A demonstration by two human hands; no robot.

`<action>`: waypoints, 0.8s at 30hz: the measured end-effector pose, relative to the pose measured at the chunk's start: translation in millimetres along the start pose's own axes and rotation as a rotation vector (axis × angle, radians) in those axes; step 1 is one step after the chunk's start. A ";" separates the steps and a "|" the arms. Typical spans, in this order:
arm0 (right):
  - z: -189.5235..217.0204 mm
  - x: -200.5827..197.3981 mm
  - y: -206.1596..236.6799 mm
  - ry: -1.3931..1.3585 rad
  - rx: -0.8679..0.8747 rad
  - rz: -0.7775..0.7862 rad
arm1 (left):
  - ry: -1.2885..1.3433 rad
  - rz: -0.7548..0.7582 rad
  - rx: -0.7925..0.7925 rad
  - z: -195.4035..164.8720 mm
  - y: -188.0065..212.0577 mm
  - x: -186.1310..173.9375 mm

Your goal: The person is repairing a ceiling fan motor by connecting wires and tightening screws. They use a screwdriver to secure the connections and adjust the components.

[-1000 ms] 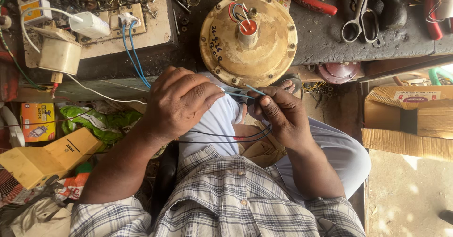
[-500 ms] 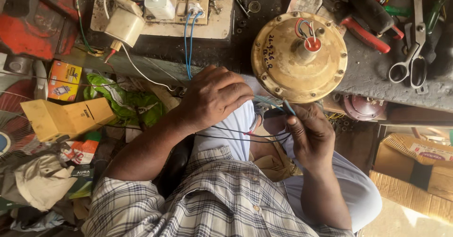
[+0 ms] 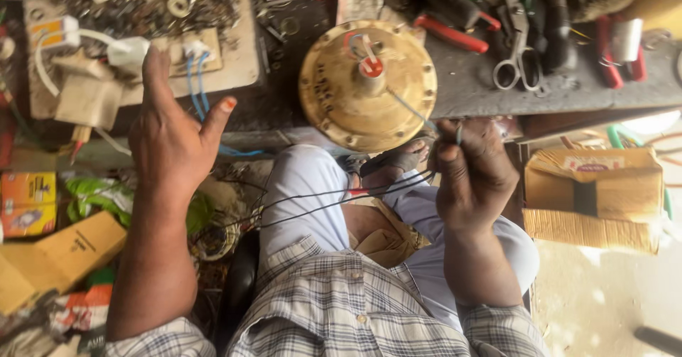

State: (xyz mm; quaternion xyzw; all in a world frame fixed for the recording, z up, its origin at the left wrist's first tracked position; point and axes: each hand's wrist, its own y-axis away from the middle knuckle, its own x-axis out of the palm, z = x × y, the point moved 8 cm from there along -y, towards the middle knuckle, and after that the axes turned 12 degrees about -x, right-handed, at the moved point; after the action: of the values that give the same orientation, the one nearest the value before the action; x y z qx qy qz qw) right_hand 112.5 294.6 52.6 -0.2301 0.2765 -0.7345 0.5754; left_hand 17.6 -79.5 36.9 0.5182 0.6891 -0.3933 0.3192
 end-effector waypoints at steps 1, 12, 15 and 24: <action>1.9 -4.9 -4.6 0.023 -0.012 -0.004 | -0.076 -0.019 0.047 -2.2 0.4 2.0; -22.5 -21.1 -9.9 0.076 0.101 0.003 | -0.119 -0.022 0.004 -11.3 8.1 -0.8; -29.4 -28.4 -9.0 0.154 0.086 0.014 | -0.041 -0.001 0.018 -38.4 15.5 -12.7; -44.5 -33.4 -7.8 0.204 0.096 0.037 | -0.194 0.096 0.876 -194.5 19.5 5.6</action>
State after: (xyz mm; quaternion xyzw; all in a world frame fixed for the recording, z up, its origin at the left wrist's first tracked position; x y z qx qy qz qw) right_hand 85.5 334.8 24.2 -0.1209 0.3023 -0.7558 0.5682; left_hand 28.8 95.9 122.8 0.5965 0.3998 -0.6795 0.1506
